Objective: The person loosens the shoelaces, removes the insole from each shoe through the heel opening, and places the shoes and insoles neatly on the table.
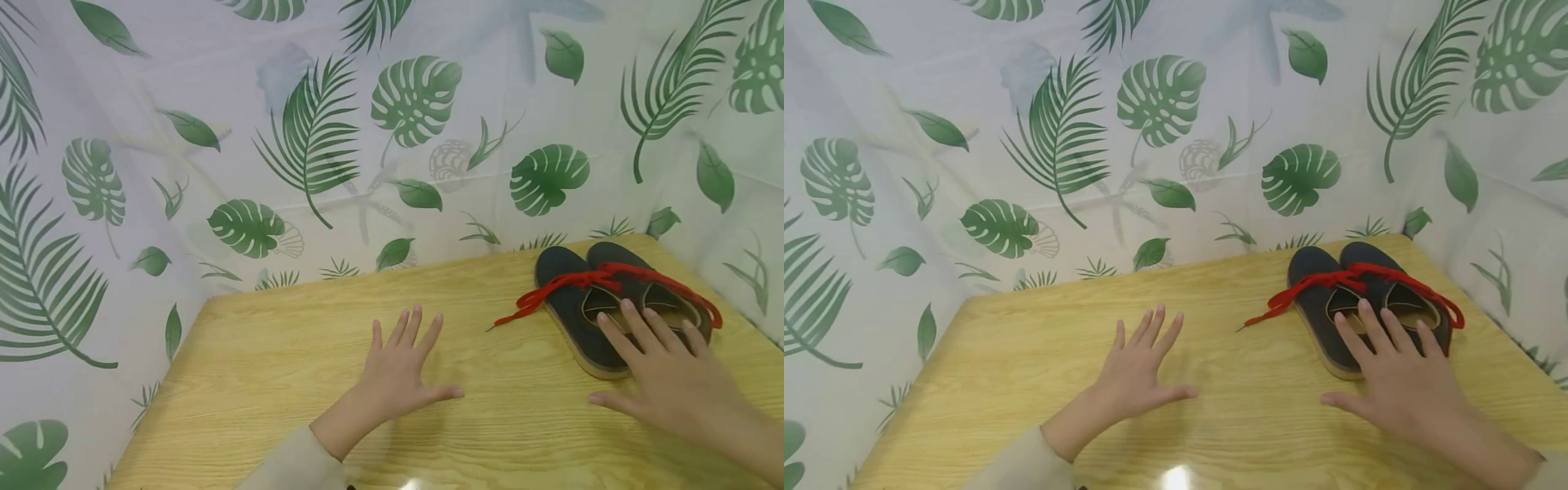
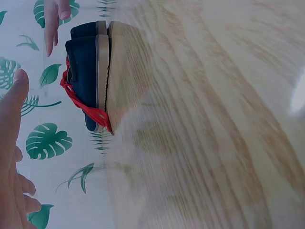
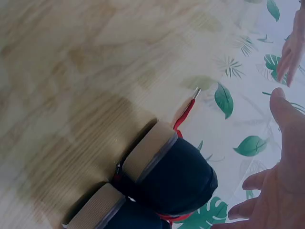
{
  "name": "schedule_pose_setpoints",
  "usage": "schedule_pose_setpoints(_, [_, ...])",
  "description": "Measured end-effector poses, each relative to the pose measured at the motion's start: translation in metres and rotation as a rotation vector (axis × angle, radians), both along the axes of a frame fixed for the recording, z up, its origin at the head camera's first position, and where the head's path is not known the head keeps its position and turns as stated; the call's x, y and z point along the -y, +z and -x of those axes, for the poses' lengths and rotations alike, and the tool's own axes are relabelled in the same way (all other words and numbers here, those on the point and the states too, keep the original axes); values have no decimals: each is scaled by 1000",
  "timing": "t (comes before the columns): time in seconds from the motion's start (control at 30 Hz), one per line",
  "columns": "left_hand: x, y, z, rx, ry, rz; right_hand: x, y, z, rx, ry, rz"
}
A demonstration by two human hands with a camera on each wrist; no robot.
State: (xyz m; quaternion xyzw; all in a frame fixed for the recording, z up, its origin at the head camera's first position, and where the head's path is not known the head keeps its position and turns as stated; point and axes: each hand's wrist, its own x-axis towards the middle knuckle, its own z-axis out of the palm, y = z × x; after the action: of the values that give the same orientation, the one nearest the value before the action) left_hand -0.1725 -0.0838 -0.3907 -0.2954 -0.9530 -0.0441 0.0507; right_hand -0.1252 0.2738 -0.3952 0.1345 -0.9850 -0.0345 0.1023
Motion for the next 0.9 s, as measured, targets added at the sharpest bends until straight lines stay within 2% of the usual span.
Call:
schedule_pose_setpoints(0.23, [-8, 1, 11, 55, 37, -50, -3, 11, 5, -31, 21, -21])
schedule_pose_setpoints(0.33, [-10, 4, 15, 94, 38, -102, -5, 15, 9, 5, 9, 12])
schedule_pose_setpoints(0.53, [-13, 7, 20, 247, 25, -284, -10, 23, 14, 162, -70, 168])
schedule_pose_setpoints(0.67, [-14, 7, 21, 346, 33, -362, -15, 27, 17, 241, -122, 296])
schedule_pose_setpoints(0.77, [-16, 7, 22, 411, 47, -429, -19, 30, 19, 261, -130, 405])
schedule_pose_setpoints(0.9, [-19, 4, 24, 452, 90, -521, -26, 33, 23, 253, -132, 504])
